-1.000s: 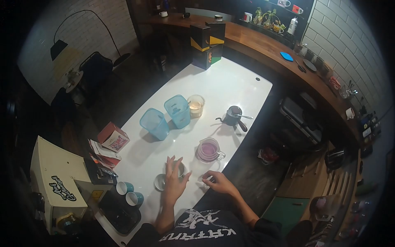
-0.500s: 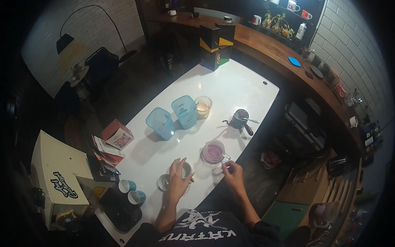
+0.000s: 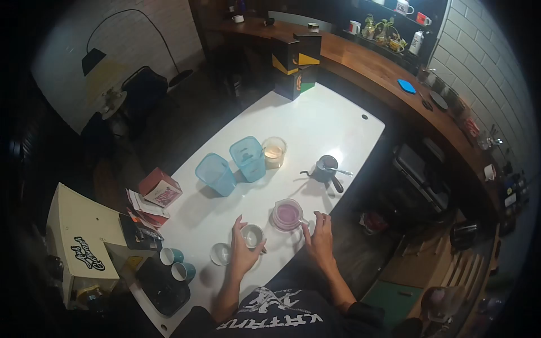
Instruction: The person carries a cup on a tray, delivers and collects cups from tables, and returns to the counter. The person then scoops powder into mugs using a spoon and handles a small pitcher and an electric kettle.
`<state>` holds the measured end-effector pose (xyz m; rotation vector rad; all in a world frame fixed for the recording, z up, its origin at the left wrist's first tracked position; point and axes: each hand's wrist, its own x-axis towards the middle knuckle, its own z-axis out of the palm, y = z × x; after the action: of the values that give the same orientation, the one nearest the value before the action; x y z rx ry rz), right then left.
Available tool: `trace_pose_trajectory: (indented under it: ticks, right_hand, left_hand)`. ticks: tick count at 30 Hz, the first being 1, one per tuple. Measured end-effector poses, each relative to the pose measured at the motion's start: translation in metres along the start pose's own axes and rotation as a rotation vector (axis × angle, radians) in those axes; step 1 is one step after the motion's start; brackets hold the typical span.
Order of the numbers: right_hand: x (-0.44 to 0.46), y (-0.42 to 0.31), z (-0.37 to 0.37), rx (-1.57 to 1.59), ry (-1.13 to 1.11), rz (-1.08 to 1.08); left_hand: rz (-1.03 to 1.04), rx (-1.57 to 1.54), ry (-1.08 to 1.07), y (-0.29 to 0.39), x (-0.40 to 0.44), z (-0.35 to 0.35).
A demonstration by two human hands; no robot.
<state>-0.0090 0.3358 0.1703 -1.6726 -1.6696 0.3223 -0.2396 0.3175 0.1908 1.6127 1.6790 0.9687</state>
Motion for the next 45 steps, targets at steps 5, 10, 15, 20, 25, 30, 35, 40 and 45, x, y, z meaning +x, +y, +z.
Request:
trace_pose_trajectory:
  ticks: [5,10,15,20,25,30,35,40,45]
  right_hand:
    - [0.011,0.001,0.003,-0.011,-0.096,-0.002]
    - [0.013,0.019,0.010,0.093,-0.174,-0.083]
    - [0.010,0.023,0.011,0.289,-0.212,-0.044]
    - [0.014,0.014,0.008,0.427,-0.288,0.072]
    - [0.014,0.029,0.026,0.456,-0.221,0.148]
    - [0.013,0.024,0.029,0.500,-0.189,0.196]
    - [0.016,0.025,0.030,0.494,-0.181,0.221]
    - [0.025,0.043,0.036,0.420,-0.140,0.211]
    - [0.033,0.049,0.043,0.439,-0.125,0.214]
  left_hand:
    - [0.046,-0.128,0.155,-0.010,-0.005,0.021]
    - [0.109,-0.150,0.271,-0.018,-0.007,0.047]
    - [0.106,-0.187,0.320,-0.022,-0.006,0.053]
    - [0.141,-0.214,0.358,-0.041,-0.005,0.065]
    - [0.159,-0.215,0.336,-0.036,-0.007,0.066]
    - [0.167,-0.246,0.307,-0.038,-0.008,0.066]
    - [0.196,-0.193,0.302,-0.041,-0.009,0.064]
    - [0.218,-0.206,0.276,-0.051,-0.008,0.068]
    - [0.162,-0.429,0.265,-0.047,-0.006,0.072]
